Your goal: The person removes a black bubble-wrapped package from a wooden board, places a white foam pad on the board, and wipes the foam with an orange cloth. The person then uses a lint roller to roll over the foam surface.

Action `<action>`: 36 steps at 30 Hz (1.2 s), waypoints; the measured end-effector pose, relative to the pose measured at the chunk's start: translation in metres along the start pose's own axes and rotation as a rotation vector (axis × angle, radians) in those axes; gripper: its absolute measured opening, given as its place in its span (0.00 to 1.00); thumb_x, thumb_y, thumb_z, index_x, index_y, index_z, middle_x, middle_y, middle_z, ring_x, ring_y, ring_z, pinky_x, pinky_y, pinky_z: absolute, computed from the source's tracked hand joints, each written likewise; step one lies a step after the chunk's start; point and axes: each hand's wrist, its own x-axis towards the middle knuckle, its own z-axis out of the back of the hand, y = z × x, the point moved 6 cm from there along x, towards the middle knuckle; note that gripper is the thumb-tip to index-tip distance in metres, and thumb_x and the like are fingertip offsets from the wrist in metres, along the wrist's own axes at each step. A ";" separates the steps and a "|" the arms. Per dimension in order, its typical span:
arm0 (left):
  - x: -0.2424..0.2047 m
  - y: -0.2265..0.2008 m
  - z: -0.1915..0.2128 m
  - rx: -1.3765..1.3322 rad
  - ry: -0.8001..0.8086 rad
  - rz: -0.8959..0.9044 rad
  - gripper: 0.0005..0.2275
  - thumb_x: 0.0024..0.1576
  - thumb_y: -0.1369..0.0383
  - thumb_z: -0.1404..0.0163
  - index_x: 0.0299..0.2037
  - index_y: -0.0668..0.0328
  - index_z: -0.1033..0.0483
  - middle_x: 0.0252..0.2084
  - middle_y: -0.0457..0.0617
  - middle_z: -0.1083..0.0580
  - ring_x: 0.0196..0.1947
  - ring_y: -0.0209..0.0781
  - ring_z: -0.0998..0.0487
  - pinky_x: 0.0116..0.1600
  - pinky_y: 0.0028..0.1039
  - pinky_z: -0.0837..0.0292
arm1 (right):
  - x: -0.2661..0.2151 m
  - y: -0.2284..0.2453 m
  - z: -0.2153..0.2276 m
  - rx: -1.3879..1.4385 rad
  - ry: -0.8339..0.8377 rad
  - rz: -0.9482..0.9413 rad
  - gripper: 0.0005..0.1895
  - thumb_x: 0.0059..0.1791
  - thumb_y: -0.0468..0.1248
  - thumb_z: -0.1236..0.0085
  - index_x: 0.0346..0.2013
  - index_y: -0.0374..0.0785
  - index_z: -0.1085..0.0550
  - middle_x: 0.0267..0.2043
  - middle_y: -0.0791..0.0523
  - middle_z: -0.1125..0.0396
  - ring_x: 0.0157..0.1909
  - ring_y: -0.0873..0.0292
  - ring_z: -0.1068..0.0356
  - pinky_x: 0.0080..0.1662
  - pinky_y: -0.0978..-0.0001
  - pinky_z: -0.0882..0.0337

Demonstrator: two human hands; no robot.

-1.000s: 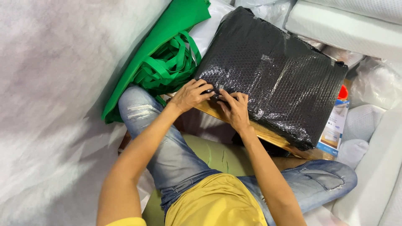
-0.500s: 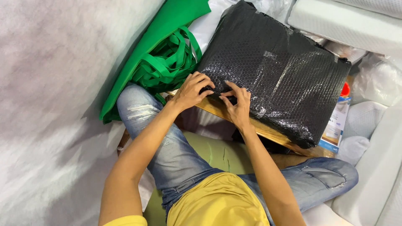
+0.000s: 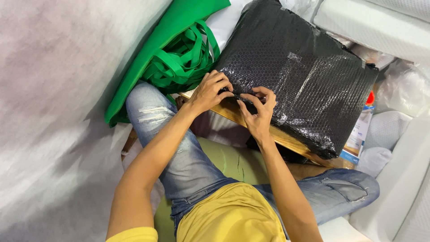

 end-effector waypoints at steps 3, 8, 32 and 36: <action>0.001 -0.001 0.002 -0.004 -0.013 0.001 0.06 0.56 0.65 0.39 0.35 0.45 0.25 0.38 0.39 0.31 0.45 0.42 0.28 0.46 0.32 0.35 | -0.004 0.000 -0.008 -0.017 0.046 -0.031 0.05 0.50 0.39 0.31 0.40 0.52 0.18 0.42 0.64 0.29 0.47 0.61 0.35 0.50 0.67 0.49; -0.002 0.006 -0.003 0.005 -0.020 0.006 0.06 0.56 0.65 0.39 0.35 0.46 0.25 0.37 0.39 0.31 0.45 0.42 0.29 0.47 0.33 0.35 | -0.016 -0.017 -0.023 -0.077 0.042 -0.096 0.05 0.50 0.40 0.31 0.39 0.56 0.18 0.39 0.70 0.25 0.45 0.63 0.35 0.51 0.63 0.52; -0.002 0.008 -0.006 0.012 -0.018 -0.007 0.07 0.55 0.65 0.39 0.35 0.45 0.27 0.38 0.40 0.31 0.45 0.44 0.29 0.47 0.34 0.34 | -0.020 -0.006 -0.034 -0.256 -0.043 0.141 0.07 0.48 0.34 0.32 0.39 0.48 0.19 0.34 0.59 0.27 0.41 0.53 0.38 0.46 0.60 0.46; -0.002 0.007 -0.004 0.012 -0.033 -0.012 0.08 0.55 0.65 0.39 0.35 0.46 0.27 0.37 0.40 0.31 0.45 0.44 0.29 0.46 0.34 0.34 | -0.028 -0.015 -0.040 -0.368 -0.065 0.142 0.05 0.50 0.39 0.33 0.39 0.54 0.19 0.36 0.63 0.27 0.41 0.56 0.38 0.48 0.60 0.50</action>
